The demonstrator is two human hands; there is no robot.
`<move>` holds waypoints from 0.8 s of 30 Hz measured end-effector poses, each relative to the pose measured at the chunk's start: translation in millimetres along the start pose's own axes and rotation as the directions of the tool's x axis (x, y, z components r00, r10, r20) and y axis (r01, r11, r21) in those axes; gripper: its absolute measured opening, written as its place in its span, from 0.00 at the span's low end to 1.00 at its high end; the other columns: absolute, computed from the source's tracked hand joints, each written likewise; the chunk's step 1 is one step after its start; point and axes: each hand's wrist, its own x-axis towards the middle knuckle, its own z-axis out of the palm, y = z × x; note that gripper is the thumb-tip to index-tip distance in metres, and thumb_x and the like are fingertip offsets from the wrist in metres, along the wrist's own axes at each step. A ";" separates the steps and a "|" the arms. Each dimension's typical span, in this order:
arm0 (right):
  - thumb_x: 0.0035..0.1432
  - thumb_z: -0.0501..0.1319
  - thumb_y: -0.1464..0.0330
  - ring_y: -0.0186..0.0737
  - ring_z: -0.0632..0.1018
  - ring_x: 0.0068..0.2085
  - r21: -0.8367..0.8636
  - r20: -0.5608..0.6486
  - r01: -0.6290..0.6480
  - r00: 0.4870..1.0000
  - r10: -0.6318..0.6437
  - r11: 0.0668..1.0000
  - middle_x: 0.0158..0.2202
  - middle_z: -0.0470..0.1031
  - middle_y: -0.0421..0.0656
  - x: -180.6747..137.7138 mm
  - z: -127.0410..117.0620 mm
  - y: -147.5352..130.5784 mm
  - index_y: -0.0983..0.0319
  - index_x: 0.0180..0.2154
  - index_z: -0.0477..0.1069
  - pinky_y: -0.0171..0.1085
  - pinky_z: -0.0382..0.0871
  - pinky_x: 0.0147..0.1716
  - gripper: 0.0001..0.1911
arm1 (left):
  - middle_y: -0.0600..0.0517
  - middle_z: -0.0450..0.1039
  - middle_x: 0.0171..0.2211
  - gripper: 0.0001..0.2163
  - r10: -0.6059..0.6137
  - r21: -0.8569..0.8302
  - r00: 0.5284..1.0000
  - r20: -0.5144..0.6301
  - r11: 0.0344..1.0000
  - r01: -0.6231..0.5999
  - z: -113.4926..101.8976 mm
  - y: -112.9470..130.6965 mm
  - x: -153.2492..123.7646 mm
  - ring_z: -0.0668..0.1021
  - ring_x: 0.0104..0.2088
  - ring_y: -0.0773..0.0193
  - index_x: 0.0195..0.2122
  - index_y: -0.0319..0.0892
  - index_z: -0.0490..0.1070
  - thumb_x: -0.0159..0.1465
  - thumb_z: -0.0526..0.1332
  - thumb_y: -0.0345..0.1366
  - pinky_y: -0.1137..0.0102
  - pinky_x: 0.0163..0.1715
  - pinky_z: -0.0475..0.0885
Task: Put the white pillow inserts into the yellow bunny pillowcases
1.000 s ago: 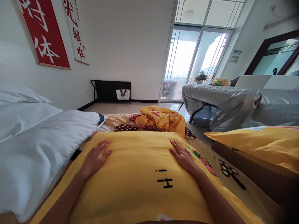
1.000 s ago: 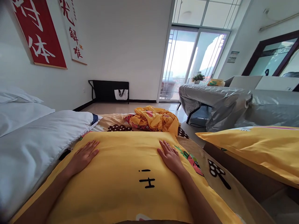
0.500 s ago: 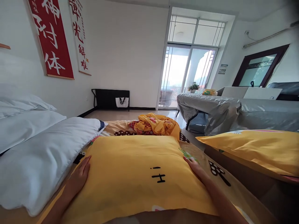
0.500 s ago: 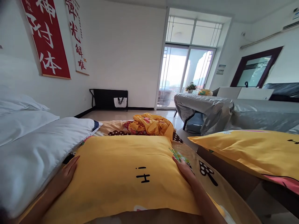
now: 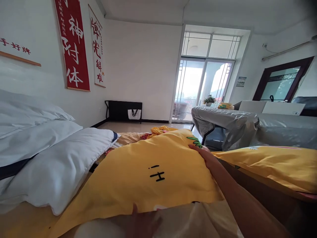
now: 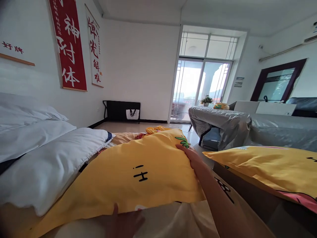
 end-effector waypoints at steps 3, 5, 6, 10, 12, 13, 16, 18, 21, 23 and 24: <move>0.40 0.71 0.57 0.48 0.81 0.31 0.202 0.021 0.009 1.000 -0.013 0.979 0.31 0.80 0.47 -18.4 0.0 -53.2 0.64 0.39 0.73 0.43 0.77 0.32 0.25 | 0.55 0.67 0.57 0.31 0.058 -0.270 0.996 -0.070 0.960 -0.075 17.7 4.0 22.1 0.65 0.60 0.53 0.61 0.65 0.56 0.59 0.38 0.65 0.52 0.57 0.64; 0.37 0.72 0.58 0.48 0.81 0.32 0.248 -0.036 0.109 0.994 -0.104 0.962 0.32 0.80 0.46 -41.4 -5.1 -81.6 0.63 0.38 0.74 0.43 0.77 0.33 0.25 | 0.58 0.70 0.55 0.30 0.056 -0.460 0.991 -0.120 0.882 -0.106 24.7 17.4 27.6 0.66 0.60 0.56 0.61 0.66 0.55 0.60 0.38 0.65 0.56 0.58 0.64; 0.36 0.73 0.58 0.48 0.81 0.32 0.259 -0.080 0.166 0.985 -0.150 0.951 0.33 0.80 0.46 -53.1 -8.5 -93.0 0.63 0.37 0.74 0.42 0.77 0.33 0.25 | 0.58 0.72 0.53 0.30 0.050 -0.517 0.990 -0.134 0.849 -0.112 28.0 25.8 28.0 0.66 0.60 0.56 0.61 0.65 0.56 0.60 0.39 0.64 0.57 0.57 0.65; 0.35 0.74 0.58 0.51 0.80 0.38 0.257 -0.203 0.331 0.937 -0.284 0.908 0.36 0.80 0.46 -85.7 -24.9 -116.4 0.61 0.40 0.74 0.45 0.77 0.35 0.28 | 0.58 0.74 0.50 0.33 0.065 -0.505 0.991 -0.113 0.856 -0.114 41.6 54.6 24.2 0.65 0.60 0.56 0.59 0.64 0.60 0.57 0.38 0.67 0.59 0.57 0.65; 0.35 0.73 0.57 0.54 0.79 0.42 0.252 -0.225 0.364 0.923 -0.312 0.897 0.39 0.80 0.47 -93.1 -34.0 -116.3 0.59 0.41 0.73 0.49 0.77 0.38 0.29 | 0.58 0.74 0.50 0.33 0.080 -0.500 0.992 -0.097 0.858 -0.118 46.4 60.0 22.8 0.64 0.61 0.57 0.60 0.63 0.60 0.58 0.37 0.66 0.59 0.58 0.63; 0.34 0.73 0.56 0.55 0.79 0.43 0.251 -0.236 0.373 0.918 -0.317 0.893 0.40 0.79 0.47 -95.5 -38.6 -114.7 0.58 0.41 0.73 0.50 0.76 0.40 0.29 | 0.58 0.73 0.51 0.32 0.081 -0.503 0.992 -0.094 0.856 -0.117 48.1 60.7 22.8 0.64 0.61 0.57 0.60 0.62 0.60 0.59 0.37 0.65 0.59 0.59 0.62; 0.34 0.73 0.55 0.54 0.78 0.45 0.248 -0.290 0.391 0.903 -0.317 0.886 0.42 0.79 0.46 -100.8 -50.9 -110.2 0.55 0.41 0.73 0.50 0.76 0.42 0.29 | 0.58 0.72 0.52 0.30 0.078 -0.520 0.992 -0.099 0.846 -0.118 52.3 59.9 27.3 0.64 0.61 0.59 0.60 0.61 0.60 0.61 0.38 0.62 0.60 0.58 0.63; 0.34 0.73 0.55 0.52 0.78 0.44 0.232 -0.338 0.419 0.881 -0.331 0.878 0.43 0.79 0.45 -102.9 -57.6 -111.3 0.54 0.43 0.73 0.47 0.76 0.41 0.30 | 0.58 0.72 0.53 0.29 0.095 -0.507 0.991 -0.095 0.852 -0.130 57.2 61.9 34.5 0.66 0.60 0.59 0.60 0.61 0.60 0.62 0.39 0.61 0.60 0.57 0.64; 0.37 0.72 0.53 0.49 0.79 0.40 0.167 -0.432 0.464 0.828 -0.358 0.870 0.41 0.79 0.46 -101.2 -67.3 -120.5 0.57 0.44 0.72 0.43 0.76 0.37 0.31 | 0.58 0.73 0.52 0.27 0.132 -0.494 0.987 -0.090 0.855 -0.159 71.0 71.3 49.2 0.67 0.59 0.59 0.59 0.61 0.60 0.63 0.41 0.60 0.62 0.56 0.65; 0.41 0.70 0.51 0.47 0.79 0.37 0.078 -0.494 0.476 0.782 -0.381 0.876 0.38 0.79 0.47 -95.9 -77.2 -131.8 0.62 0.43 0.73 0.41 0.74 0.33 0.30 | 0.59 0.74 0.51 0.25 0.135 -0.512 0.987 -0.088 0.843 -0.161 85.2 79.6 60.9 0.69 0.57 0.60 0.59 0.61 0.61 0.63 0.43 0.59 0.63 0.56 0.66; 0.43 0.69 0.51 0.45 0.79 0.36 0.024 -0.506 0.484 0.760 -0.407 0.875 0.37 0.79 0.47 -92.3 -84.2 -139.0 0.64 0.43 0.73 0.40 0.73 0.32 0.30 | 0.59 0.74 0.50 0.25 0.139 -0.526 0.987 -0.079 0.836 -0.159 94.0 83.7 68.0 0.69 0.57 0.60 0.59 0.61 0.61 0.64 0.44 0.58 0.63 0.56 0.66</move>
